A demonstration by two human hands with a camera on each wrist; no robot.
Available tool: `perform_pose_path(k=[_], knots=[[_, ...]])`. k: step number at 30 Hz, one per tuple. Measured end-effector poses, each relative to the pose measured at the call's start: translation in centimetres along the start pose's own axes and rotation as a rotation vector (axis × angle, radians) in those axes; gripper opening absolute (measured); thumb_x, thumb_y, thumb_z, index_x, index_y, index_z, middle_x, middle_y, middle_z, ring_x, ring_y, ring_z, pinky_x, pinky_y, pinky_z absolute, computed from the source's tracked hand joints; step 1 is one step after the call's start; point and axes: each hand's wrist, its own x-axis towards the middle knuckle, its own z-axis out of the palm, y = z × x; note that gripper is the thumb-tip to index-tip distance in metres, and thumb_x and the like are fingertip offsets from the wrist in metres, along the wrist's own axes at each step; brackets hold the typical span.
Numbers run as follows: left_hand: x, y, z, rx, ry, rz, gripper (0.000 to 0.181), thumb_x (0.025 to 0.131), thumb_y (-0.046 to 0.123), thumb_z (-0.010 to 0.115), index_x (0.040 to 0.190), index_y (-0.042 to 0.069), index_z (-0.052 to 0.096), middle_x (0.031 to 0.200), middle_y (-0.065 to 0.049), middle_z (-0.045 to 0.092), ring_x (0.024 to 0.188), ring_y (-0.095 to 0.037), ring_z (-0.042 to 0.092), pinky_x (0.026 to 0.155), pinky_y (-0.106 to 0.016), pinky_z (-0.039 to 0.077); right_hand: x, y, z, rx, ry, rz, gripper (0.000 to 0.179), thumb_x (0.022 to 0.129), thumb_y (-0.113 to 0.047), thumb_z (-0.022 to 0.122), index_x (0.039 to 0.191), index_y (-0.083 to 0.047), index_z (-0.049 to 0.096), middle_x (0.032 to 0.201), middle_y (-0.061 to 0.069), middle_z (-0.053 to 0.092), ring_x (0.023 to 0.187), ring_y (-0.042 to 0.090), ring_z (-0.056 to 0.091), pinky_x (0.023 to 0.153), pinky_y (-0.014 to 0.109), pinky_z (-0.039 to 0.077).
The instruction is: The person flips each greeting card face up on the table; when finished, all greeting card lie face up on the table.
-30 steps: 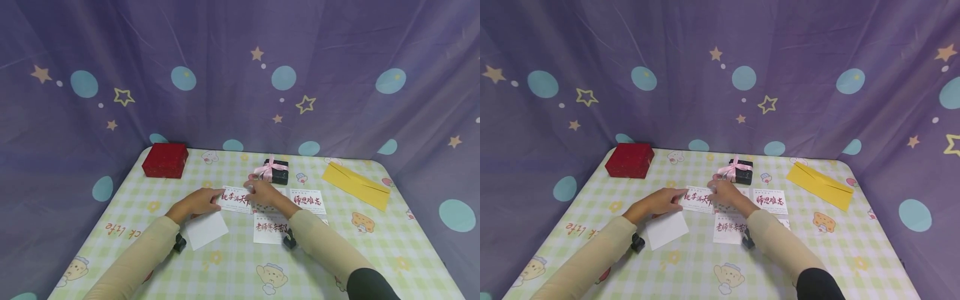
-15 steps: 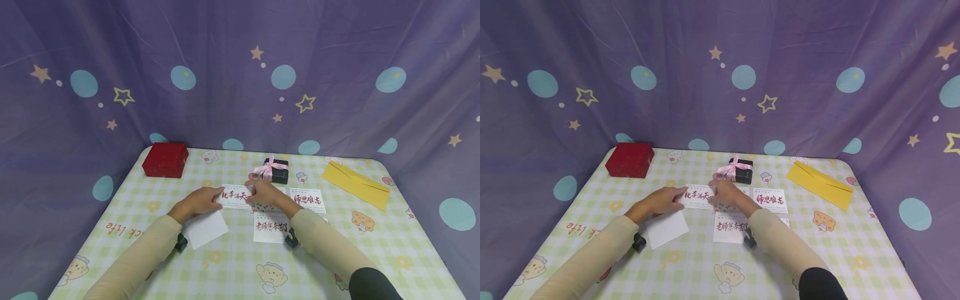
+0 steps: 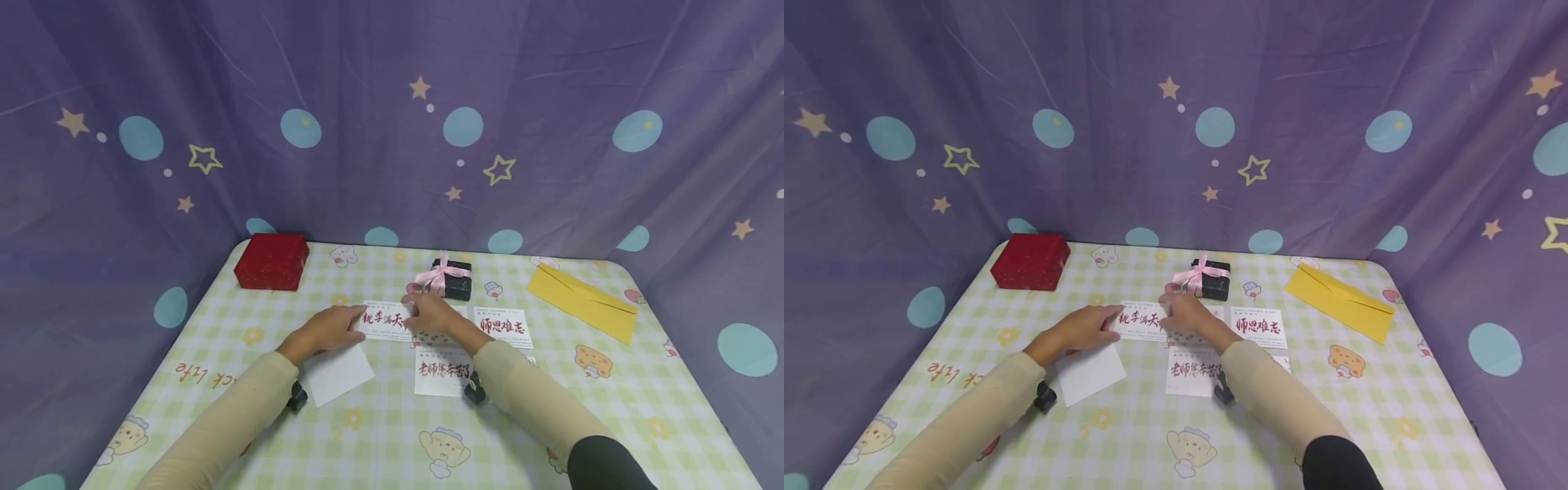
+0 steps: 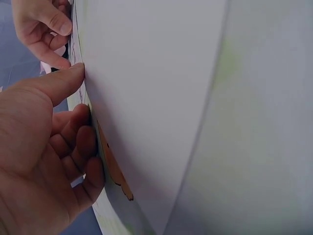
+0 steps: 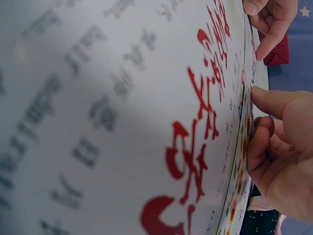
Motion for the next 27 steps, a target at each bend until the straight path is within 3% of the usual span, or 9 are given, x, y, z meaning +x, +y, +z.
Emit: perform_pose_path(k=[14,22,27], knots=[[-0.1,0.3,-0.1,-0.013,-0.004,-0.030,0.073,0.094,0.038,0.071,0.154,0.008,0.043,0.077,0.004,0.057,0.068,-0.011,0.052,0.068,-0.028,0.042,-0.2,-0.2,-0.3,0.012,0.006,-0.007,0.058,0.092,-0.023,0.075,0.145,-0.009,0.055,0.091,0.000,0.067,0.074,0.010,0.057,0.072,0.028,0.049],[-1.8,-0.7,-1.2,-0.159,0.003,-0.026,0.066,0.098,0.031,0.068,0.155,0.009,0.042,0.079,0.003,0.058,0.051,-0.011,0.049,0.050,-0.027,0.042,-0.2,-0.8,-0.9,0.084,0.035,-0.124,0.056,0.092,-0.016,0.073,0.143,-0.002,0.054,0.084,-0.001,0.066,0.068,0.008,0.057,0.066,0.024,0.049],[-3.4,-1.8,-1.5,-0.152,0.045,0.025,0.058,0.097,0.026,0.069,0.147,0.005,0.051,0.078,0.004,0.055,0.061,-0.008,0.048,0.064,-0.026,0.042,-0.2,-1.2,-0.7,0.116,0.007,-0.161,0.056,0.093,-0.017,0.073,0.144,-0.004,0.055,0.081,-0.004,0.066,0.072,0.006,0.060,0.073,0.025,0.051]])
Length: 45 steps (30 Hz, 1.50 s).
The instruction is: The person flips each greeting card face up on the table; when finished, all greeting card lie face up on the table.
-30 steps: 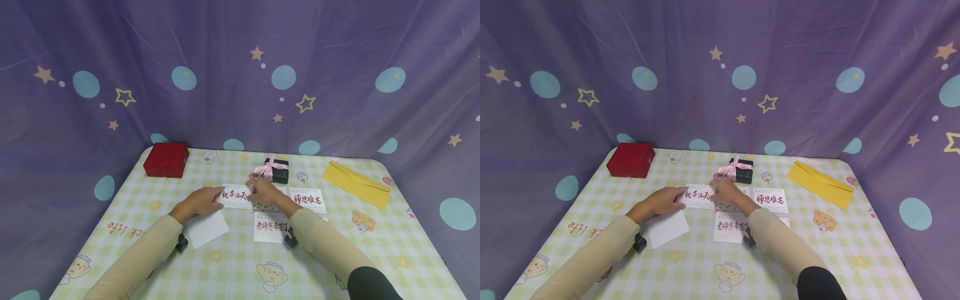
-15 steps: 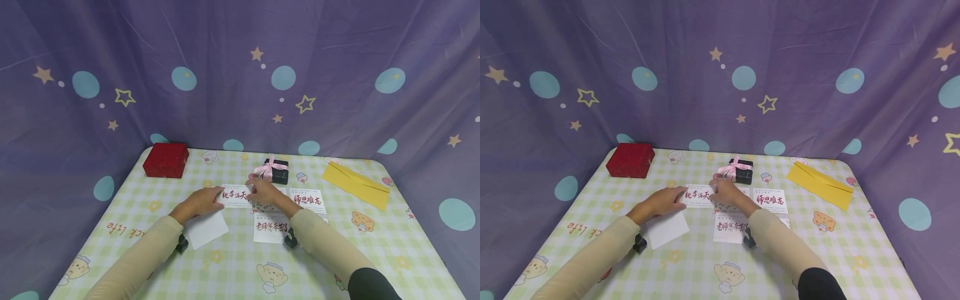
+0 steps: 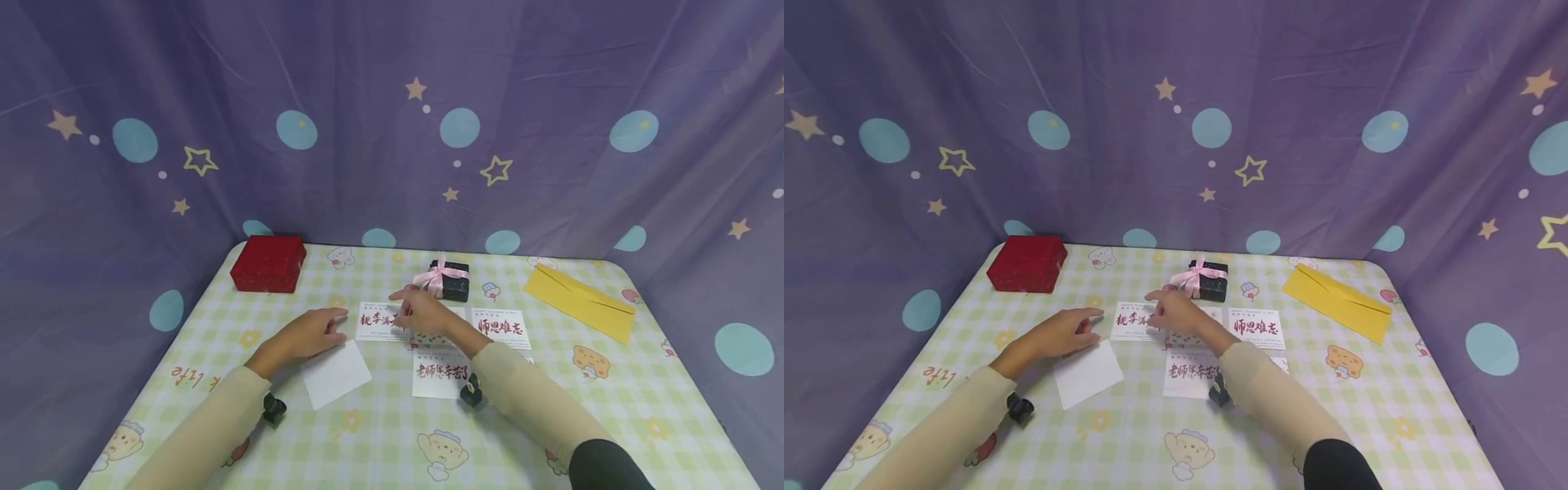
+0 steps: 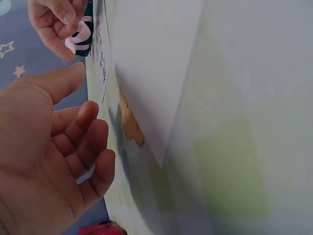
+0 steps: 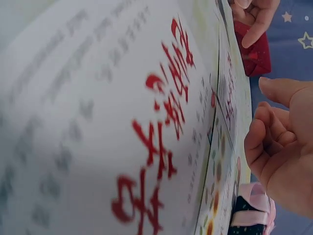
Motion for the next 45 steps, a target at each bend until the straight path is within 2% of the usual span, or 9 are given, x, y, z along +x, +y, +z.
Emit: perform_pose_path(k=[8,11,16,20,23,31,37,45], knots=[[-3.1,-1.2,0.1,-0.023,0.066,0.030,0.048,0.092,0.022,0.074,0.133,0.001,0.062,0.089,0.000,0.059,0.077,-0.009,0.051,0.071,-0.027,0.044,0.4,-1.6,1.8,0.024,-0.058,-0.035,0.054,0.093,-0.020,0.073,0.143,-0.008,0.056,0.083,-0.007,0.065,0.068,0.003,0.056,0.070,0.022,0.049],[-4.3,-1.5,0.3,-0.004,0.086,0.035,0.049,0.090,0.023,0.076,0.131,0.001,0.062,0.092,-0.001,0.059,0.082,-0.009,0.051,0.075,-0.028,0.045,0.6,-2.5,2.8,0.024,-0.076,-0.054,0.053,0.092,-0.021,0.075,0.141,-0.010,0.058,0.082,-0.009,0.066,0.069,0.001,0.056,0.073,0.021,0.050],[-6.4,-1.7,0.6,0.013,0.100,-0.006,0.052,0.087,0.026,0.079,0.130,0.002,0.062,0.101,-0.003,0.060,0.091,-0.013,0.053,0.082,-0.036,0.049,0.8,-4.2,4.4,0.026,-0.133,-0.065,0.053,0.090,-0.023,0.077,0.139,-0.012,0.060,0.081,-0.012,0.065,0.071,-0.001,0.057,0.074,0.019,0.049],[-7.8,-1.6,1.2,0.044,0.113,-0.052,0.051,0.084,0.029,0.083,0.124,0.004,0.063,0.107,-0.004,0.061,0.096,-0.014,0.056,0.088,-0.040,0.051,0.9,-5.2,5.6,0.015,-0.173,-0.059,0.052,0.090,-0.024,0.078,0.138,-0.013,0.061,0.076,-0.013,0.064,0.064,0.000,0.055,0.065,0.017,0.046],[-8.6,-1.4,1.7,0.076,0.126,-0.075,0.053,0.082,0.031,0.085,0.122,0.006,0.063,0.106,-0.003,0.061,0.096,-0.013,0.055,0.089,-0.041,0.051,0.8,-5.6,6.3,0.010,-0.173,-0.037,0.050,0.089,-0.022,0.079,0.136,-0.013,0.063,0.073,-0.013,0.064,0.060,0.000,0.053,0.060,0.016,0.043],[-9.6,-0.7,2.4,0.163,0.166,-0.112,0.057,0.079,0.036,0.086,0.124,0.009,0.063,0.109,-0.005,0.063,0.098,-0.020,0.059,0.087,-0.045,0.051,0.8,-6.0,6.9,0.022,-0.134,0.004,0.048,0.087,-0.019,0.080,0.132,-0.012,0.065,0.069,-0.011,0.063,0.055,0.001,0.053,0.055,0.017,0.043],[-9.5,-0.6,2.6,0.161,0.190,-0.117,0.049,0.076,0.035,0.088,0.111,0.010,0.065,0.103,-0.004,0.062,0.093,-0.019,0.057,0.083,-0.043,0.050,0.8,-5.9,7.0,0.035,-0.135,0.036,0.046,0.086,-0.018,0.081,0.130,-0.015,0.066,0.069,-0.010,0.063,0.053,0.003,0.053,0.051,0.018,0.042],[-9.4,-0.5,2.6,0.158,0.187,-0.134,0.048,0.075,0.032,0.089,0.109,0.009,0.065,0.102,-0.005,0.063,0.093,-0.020,0.058,0.083,-0.044,0.050,0.9,-5.7,7.2,0.073,-0.127,0.065,0.044,0.086,-0.016,0.081,0.127,-0.016,0.066,0.070,-0.009,0.063,0.050,0.005,0.054,0.049,0.019,0.044]])
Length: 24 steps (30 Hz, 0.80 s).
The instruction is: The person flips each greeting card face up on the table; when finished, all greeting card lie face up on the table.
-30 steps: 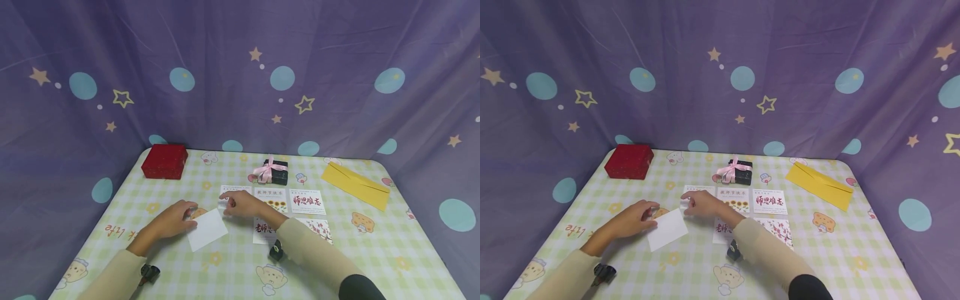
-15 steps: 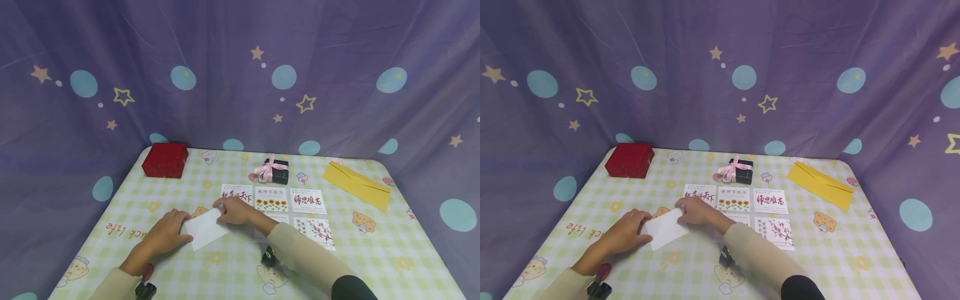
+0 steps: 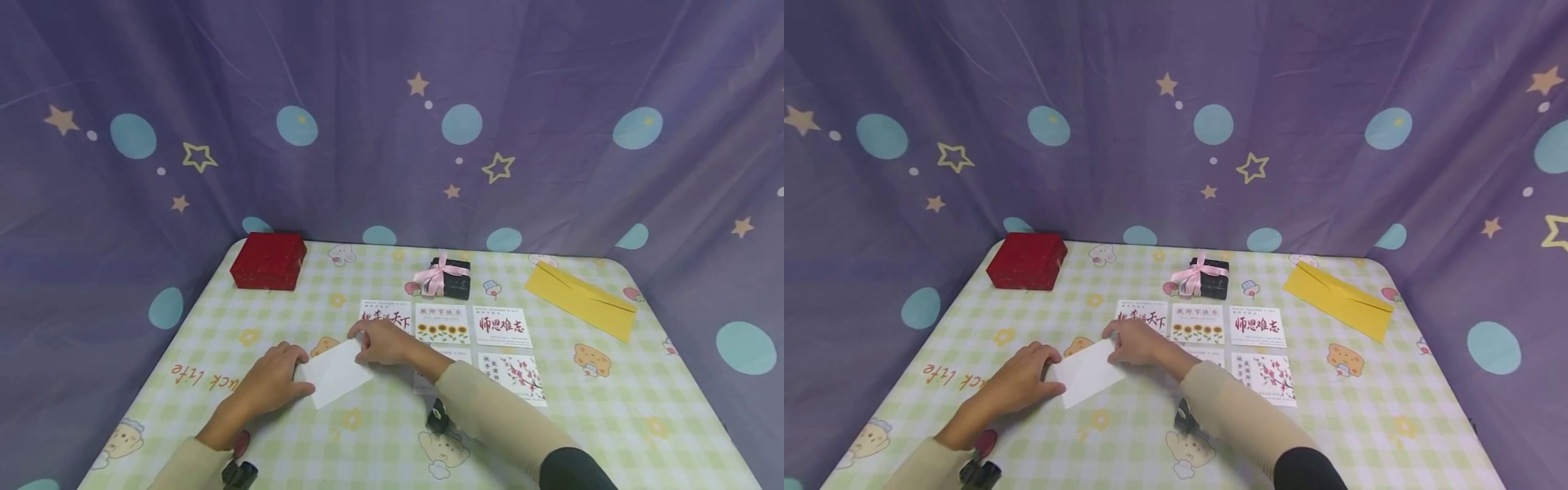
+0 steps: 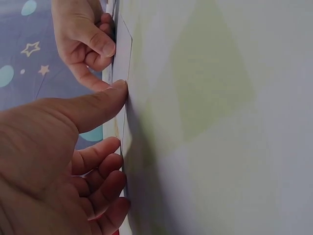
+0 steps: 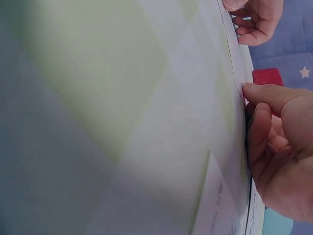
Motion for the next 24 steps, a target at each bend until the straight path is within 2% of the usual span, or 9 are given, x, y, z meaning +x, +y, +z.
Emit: perform_pose_path(k=[11,19,24], knots=[[0.66,0.14,-0.09,-0.071,-0.051,-0.058,0.052,0.071,0.026,0.093,0.107,0.005,0.061,0.100,-0.006,0.061,0.092,-0.020,0.054,0.085,-0.044,0.048,0.03,0.16,-0.04,0.010,-0.005,-0.010,0.048,0.087,-0.017,0.081,0.131,-0.017,0.064,0.070,-0.009,0.063,0.050,0.004,0.054,0.049,0.019,0.043],[0.71,0.13,-0.11,-0.105,-0.049,-0.056,0.051,0.070,0.024,0.093,0.105,0.006,0.061,0.094,-0.003,0.060,0.086,-0.017,0.052,0.078,-0.037,0.045,0.22,0.38,0.14,-0.001,0.007,-0.021,0.041,0.086,-0.017,0.081,0.124,-0.017,0.065,0.071,-0.009,0.061,0.050,0.004,0.053,0.049,0.018,0.042],[0.62,-0.08,-0.05,-0.122,-0.035,-0.035,0.049,0.071,0.022,0.092,0.107,0.008,0.063,0.094,-0.001,0.058,0.086,-0.014,0.050,0.078,-0.034,0.043,0.15,0.30,0.16,0.005,0.023,-0.056,0.036,0.086,-0.015,0.080,0.118,-0.019,0.063,0.072,-0.010,0.061,0.057,0.003,0.052,0.055,0.017,0.041]])
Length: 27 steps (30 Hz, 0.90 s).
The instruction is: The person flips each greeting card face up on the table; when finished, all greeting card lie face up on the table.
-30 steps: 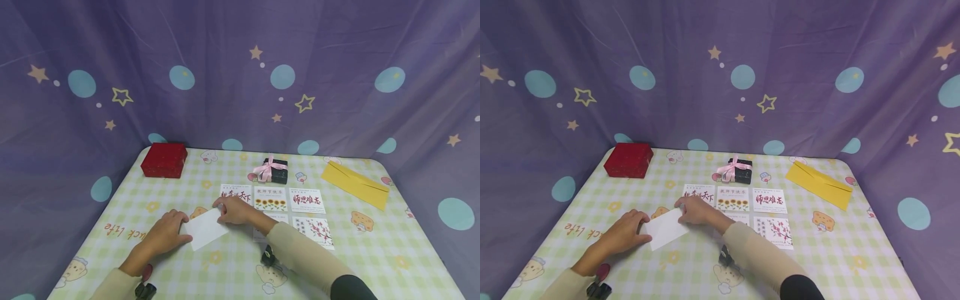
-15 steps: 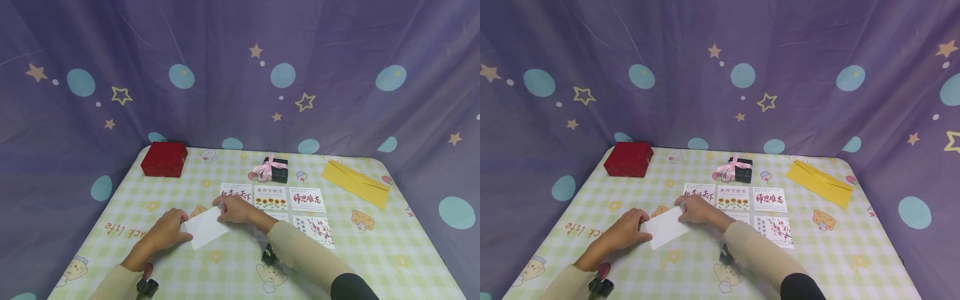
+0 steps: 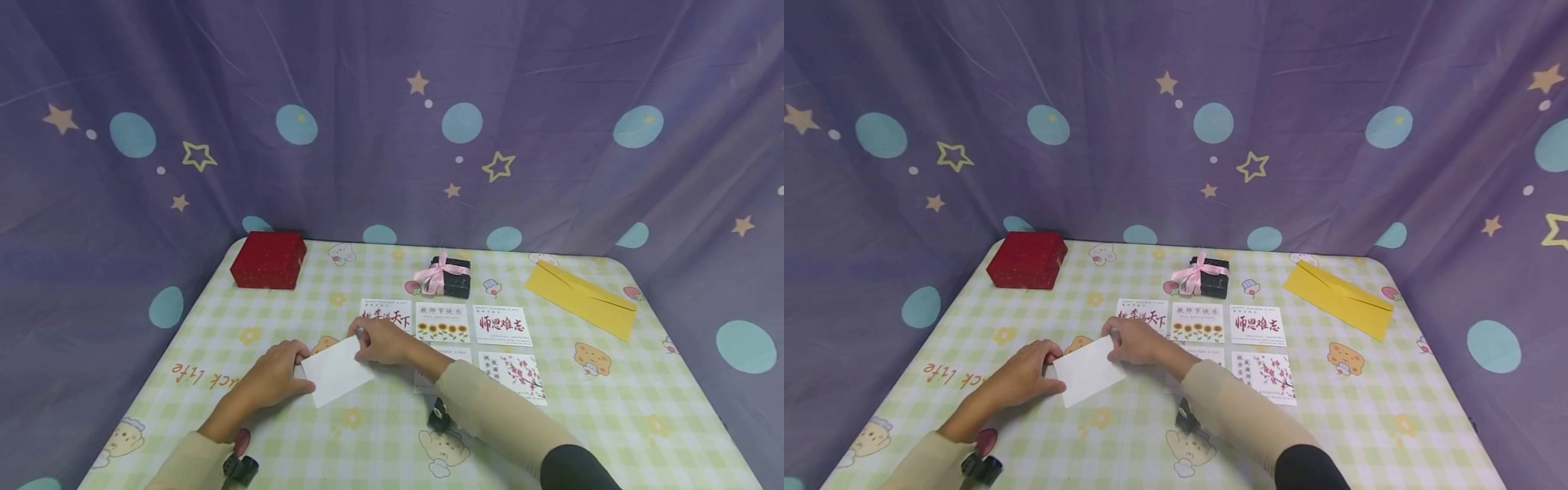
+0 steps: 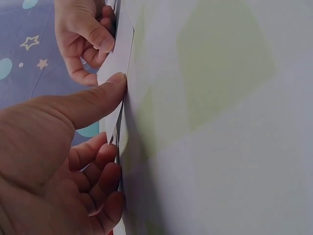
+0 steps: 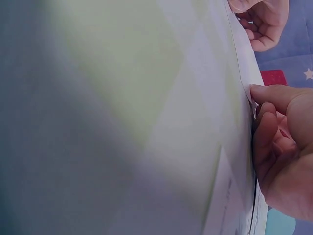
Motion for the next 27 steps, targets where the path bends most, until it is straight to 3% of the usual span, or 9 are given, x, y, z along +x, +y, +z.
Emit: perform_pose_path(k=[6,11,16,19,22,24,27], knots=[[0.1,-0.2,0.0,-0.025,0.042,0.048,0.041,0.072,0.014,0.091,0.098,0.010,0.060,0.088,0.000,0.052,0.082,-0.013,0.045,0.072,-0.028,0.041,-0.1,-0.2,-0.2,0.013,0.002,-0.011,0.033,0.089,-0.017,0.077,0.118,-0.020,0.062,0.073,-0.010,0.060,0.061,0.004,0.052,0.059,0.018,0.042],[0.2,0.0,-0.1,-0.055,0.126,0.091,0.038,0.072,0.006,0.088,0.092,0.011,0.056,0.085,0.000,0.050,0.079,-0.012,0.045,0.069,-0.026,0.039,-0.2,-0.1,-0.5,-0.006,0.027,-0.051,0.032,0.093,-0.023,0.073,0.123,-0.017,0.065,0.073,-0.011,0.058,0.062,0.002,0.049,0.061,0.018,0.041],[0.2,0.1,-0.4,-0.110,0.211,0.138,0.034,0.074,0.000,0.084,0.089,0.012,0.056,0.082,0.003,0.047,0.076,-0.007,0.044,0.067,-0.023,0.040,-0.2,0.5,-0.7,0.013,0.091,-0.093,0.014,0.099,-0.027,0.066,0.108,-0.017,0.070,0.063,-0.011,0.058,0.053,0.002,0.049,0.056,0.018,0.040],[0.1,-0.1,-0.6,-0.139,0.269,0.233,0.034,0.075,-0.002,0.085,0.089,0.013,0.057,0.081,0.006,0.047,0.073,-0.003,0.043,0.065,-0.021,0.041,-0.4,0.6,-0.9,0.139,0.095,-0.092,0.014,0.101,-0.026,0.062,0.098,-0.014,0.070,0.061,-0.003,0.065,0.050,0.007,0.057,0.051,0.021,0.047],[0.1,-0.3,-0.9,-0.174,0.325,0.322,0.032,0.076,-0.002,0.085,0.087,0.015,0.061,0.077,0.008,0.047,0.068,0.000,0.043,0.060,-0.020,0.042,-0.7,0.3,-1.3,0.342,0.066,-0.068,0.022,0.103,-0.026,0.059,0.101,-0.009,0.073,0.078,0.008,0.074,0.060,0.019,0.069,0.053,0.030,0.056],[0.0,-0.4,-1.3,-0.211,0.330,0.338,0.025,0.078,0.002,0.085,0.087,0.017,0.067,0.072,0.009,0.050,0.063,0.001,0.043,0.057,-0.020,0.043,-1.1,0.1,-1.6,0.460,0.043,-0.047,0.029,0.105,-0.028,0.055,0.108,-0.006,0.075,0.091,0.017,0.076,0.070,0.025,0.073,0.058,0.035,0.060],[-0.1,-0.4,-1.8,-0.261,0.282,0.288,0.014,0.084,0.011,0.082,0.093,0.018,0.075,0.069,0.008,0.062,0.058,0.003,0.047,0.053,-0.021,0.044,-1.4,-0.1,-1.9,0.563,0.018,-0.044,0.039,0.108,-0.028,0.049,0.113,0.002,0.073,0.101,0.025,0.075,0.078,0.028,0.075,0.064,0.039,0.062]])
